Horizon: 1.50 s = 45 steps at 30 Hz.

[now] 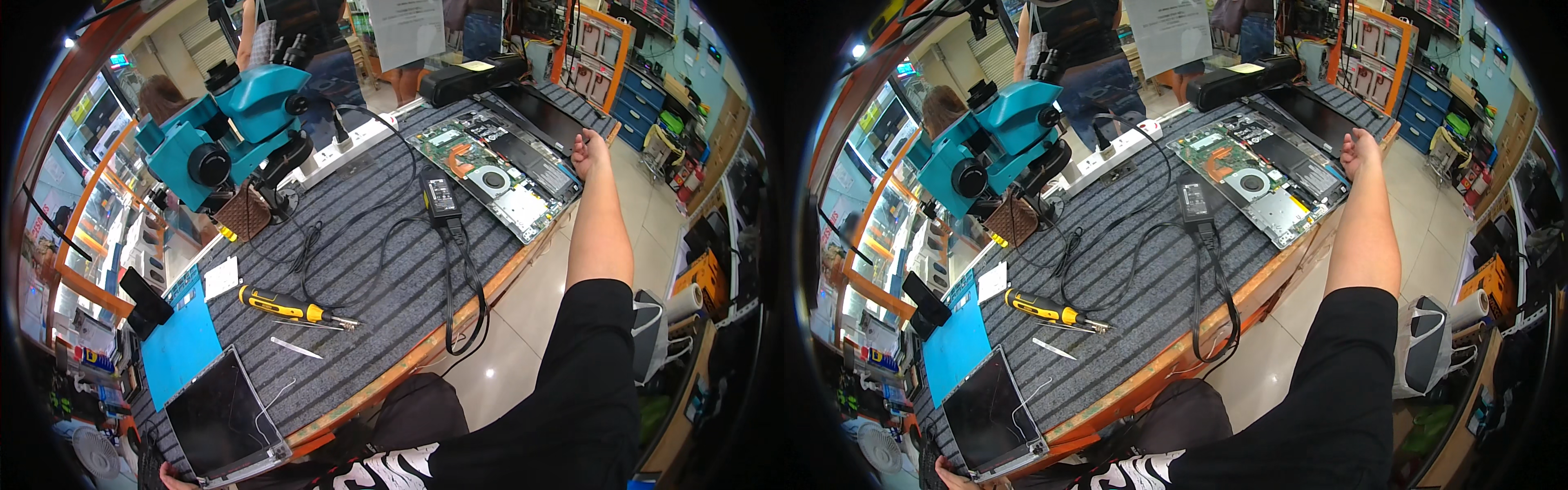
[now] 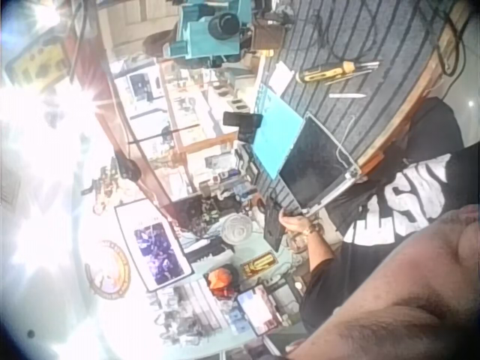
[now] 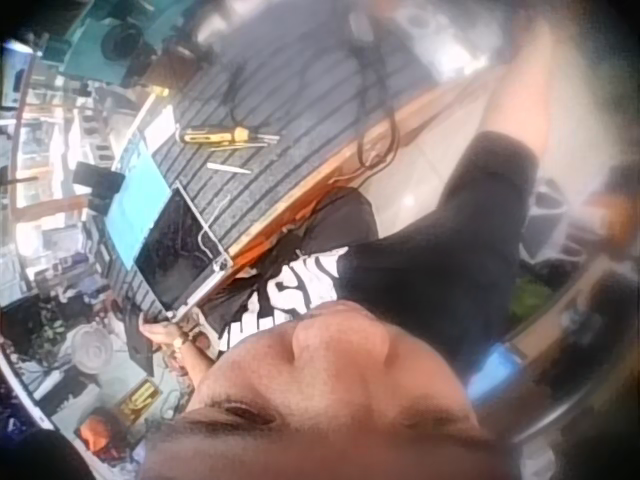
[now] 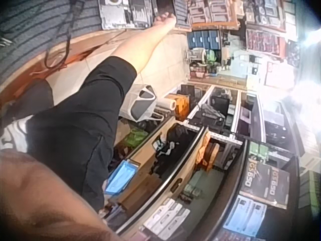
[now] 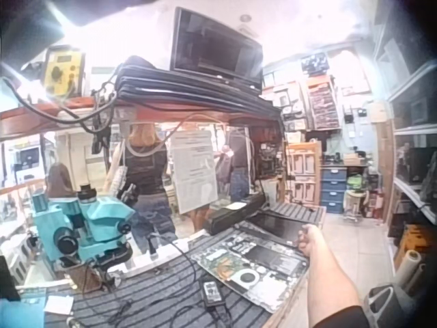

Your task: The person detaches the top half of a laptop containing the screen from the bottom chassis, picks up a new screen panel, and fits it into the plastic bezel housing.

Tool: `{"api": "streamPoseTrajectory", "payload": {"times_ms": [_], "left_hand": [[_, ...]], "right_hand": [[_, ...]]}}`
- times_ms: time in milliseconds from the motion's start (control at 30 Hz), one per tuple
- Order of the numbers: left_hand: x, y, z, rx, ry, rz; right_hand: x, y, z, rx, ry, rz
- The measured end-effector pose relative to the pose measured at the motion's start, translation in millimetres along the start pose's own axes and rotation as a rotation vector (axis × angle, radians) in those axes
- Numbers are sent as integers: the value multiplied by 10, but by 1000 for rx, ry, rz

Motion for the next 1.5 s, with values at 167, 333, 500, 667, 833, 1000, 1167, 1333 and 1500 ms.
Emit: {"api": "streamPoseTrajectory", "payload": {"times_ms": [167,333,500,667,833,1000,1167,1333,1500], "left_hand": [[-26,7,-40,-60,5,-12],[-37,20,-92,-49,18,-13],[-7,15,33,-30,9,-7],[-28,23,31,-23,-10,-17],[-33,20,62,-33,8,-15],[2,18,64,-20,22,-22],[-31,15,175,36,-17,-22],[-24,25,69,-2,-10,-42],[42,26,93,13,-68,-46]], "right_hand": [[-33,30,13,-41,33,36],[-72,22,4,-15,61,66],[-57,74,25,-23,115,62],[-51,28,30,-31,10,48],[-167,75,-23,27,-54,22],[-245,45,-121,38,-82,47],[-226,191,-101,100,-139,80],[-222,-72,-71,144,-103,1],[-35,-335,288,413,-250,-298]]}}
Point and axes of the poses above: each hand's wrist, its own y-axis towards the middle knuckle, its own x-axis out of the back of the hand, z = x × y, the point moved 7 cm from there along y, towards the middle knuckle, and after that the axes turned 2 degrees about -y, right-handed, at the moved point
